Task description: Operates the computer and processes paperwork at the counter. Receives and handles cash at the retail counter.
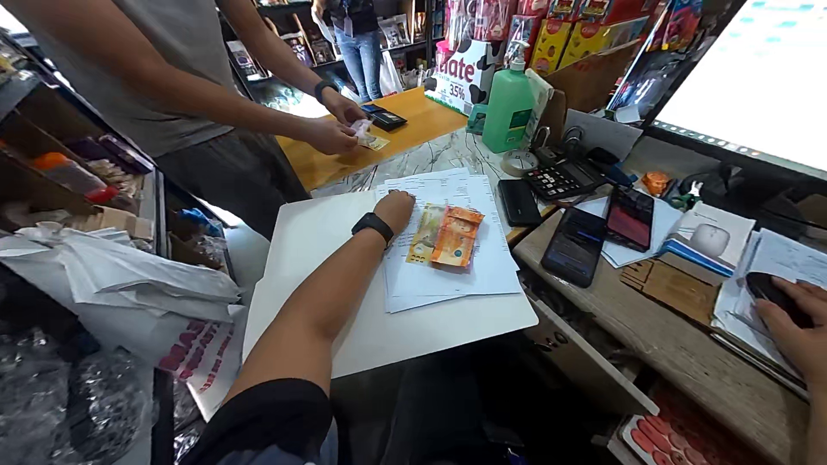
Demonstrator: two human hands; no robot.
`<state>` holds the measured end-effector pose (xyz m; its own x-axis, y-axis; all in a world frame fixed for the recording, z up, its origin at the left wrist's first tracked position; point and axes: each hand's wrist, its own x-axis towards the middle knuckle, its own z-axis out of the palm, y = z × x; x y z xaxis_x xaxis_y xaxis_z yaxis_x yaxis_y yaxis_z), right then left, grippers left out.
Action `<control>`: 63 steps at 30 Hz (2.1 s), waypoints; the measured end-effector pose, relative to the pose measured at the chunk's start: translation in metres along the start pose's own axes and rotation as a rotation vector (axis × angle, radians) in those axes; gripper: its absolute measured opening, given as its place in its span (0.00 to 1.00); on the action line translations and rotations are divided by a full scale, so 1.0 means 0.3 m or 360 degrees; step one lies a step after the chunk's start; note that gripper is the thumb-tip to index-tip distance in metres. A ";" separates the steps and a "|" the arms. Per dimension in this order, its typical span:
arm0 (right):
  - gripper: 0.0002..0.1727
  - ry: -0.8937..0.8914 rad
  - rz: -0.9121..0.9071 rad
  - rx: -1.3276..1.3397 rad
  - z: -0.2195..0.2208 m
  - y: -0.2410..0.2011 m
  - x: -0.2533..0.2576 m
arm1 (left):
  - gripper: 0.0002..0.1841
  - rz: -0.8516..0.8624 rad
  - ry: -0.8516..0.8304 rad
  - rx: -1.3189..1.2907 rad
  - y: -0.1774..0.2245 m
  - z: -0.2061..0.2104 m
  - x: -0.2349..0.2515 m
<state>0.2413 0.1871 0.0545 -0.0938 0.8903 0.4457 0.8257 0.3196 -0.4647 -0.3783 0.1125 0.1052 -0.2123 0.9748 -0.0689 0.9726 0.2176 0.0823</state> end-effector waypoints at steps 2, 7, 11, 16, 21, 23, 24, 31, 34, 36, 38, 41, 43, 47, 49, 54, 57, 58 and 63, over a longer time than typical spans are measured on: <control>0.32 0.0001 -0.0060 -0.0014 0.011 -0.034 -0.003 | 0.17 -0.0003 0.0175 -0.0154 -0.036 0.000 -0.034; 0.23 0.0019 0.0095 -0.0048 -0.029 -0.142 -0.006 | 0.16 0.0304 0.0403 -0.0868 0.132 -0.058 -0.108; 0.24 -0.0068 0.0290 -0.0041 -0.037 -0.119 0.010 | 0.13 0.0274 0.0138 -0.0881 0.242 0.004 -0.157; 0.24 -0.0110 0.0315 -0.0026 -0.051 -0.128 0.009 | 0.12 0.0262 0.0308 -0.0858 0.241 0.073 -0.133; 0.25 -0.0099 0.0362 -0.0037 -0.048 -0.144 0.022 | 0.12 0.0359 0.0401 -0.0805 0.225 0.107 -0.127; 0.25 -0.0128 0.0426 -0.0057 -0.056 -0.148 0.025 | 0.13 0.0397 0.0386 -0.0797 0.220 0.110 -0.124; 0.25 -0.0141 0.0443 -0.0069 -0.055 -0.149 0.026 | 0.13 0.0403 0.0369 -0.0790 0.218 0.110 -0.125; 0.26 -0.0150 0.0596 -0.0103 -0.058 -0.164 0.050 | 0.14 0.0454 0.0350 -0.0757 0.206 0.115 -0.120; 0.26 -0.0168 0.0644 -0.0113 -0.061 -0.169 0.062 | 0.13 0.0448 0.0352 -0.0751 0.209 0.115 -0.119; 0.26 -0.0169 0.0650 -0.0109 -0.059 -0.167 0.063 | 0.13 0.0442 0.0347 -0.0751 0.209 0.115 -0.119; 0.26 -0.0150 0.0646 -0.0099 -0.058 -0.165 0.063 | 0.14 0.0441 0.0332 -0.0736 0.207 0.115 -0.119; 0.25 -0.0003 0.0547 -0.0044 -0.054 -0.159 0.051 | 0.14 0.0439 0.0308 -0.0737 0.209 0.105 -0.121; 0.24 0.0032 0.0509 -0.0029 -0.052 -0.155 0.041 | 0.14 0.0449 0.0295 -0.0742 0.210 0.102 -0.123; 0.25 -0.0071 0.0564 -0.0097 -0.053 -0.163 0.043 | 0.14 0.0428 0.0281 -0.0751 0.216 0.095 -0.132; 0.25 -0.0087 0.0577 -0.0116 -0.054 -0.167 0.044 | 0.14 0.0446 0.0283 -0.0755 0.209 0.099 -0.129; 0.25 -0.0087 0.0578 -0.0104 -0.052 -0.168 0.038 | 0.14 0.0469 0.0310 -0.0782 0.195 0.116 -0.123; 0.25 -0.0119 0.0593 -0.0118 -0.055 -0.170 0.039 | 0.14 0.0466 0.0303 -0.0796 0.195 0.118 -0.125; 0.25 -0.0123 0.0594 -0.0120 -0.054 -0.169 0.038 | 0.14 0.0486 0.0301 -0.0799 0.194 0.118 -0.125; 0.24 -0.0146 0.0592 -0.0147 -0.054 -0.171 0.041 | 0.15 0.0536 0.0305 -0.0799 0.187 0.125 -0.120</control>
<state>0.2067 0.1763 0.0962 0.1753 0.9664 0.1879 0.8589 -0.0568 -0.5089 -0.3125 0.0878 0.0751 0.0391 0.9753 0.2176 0.8356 -0.1513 0.5280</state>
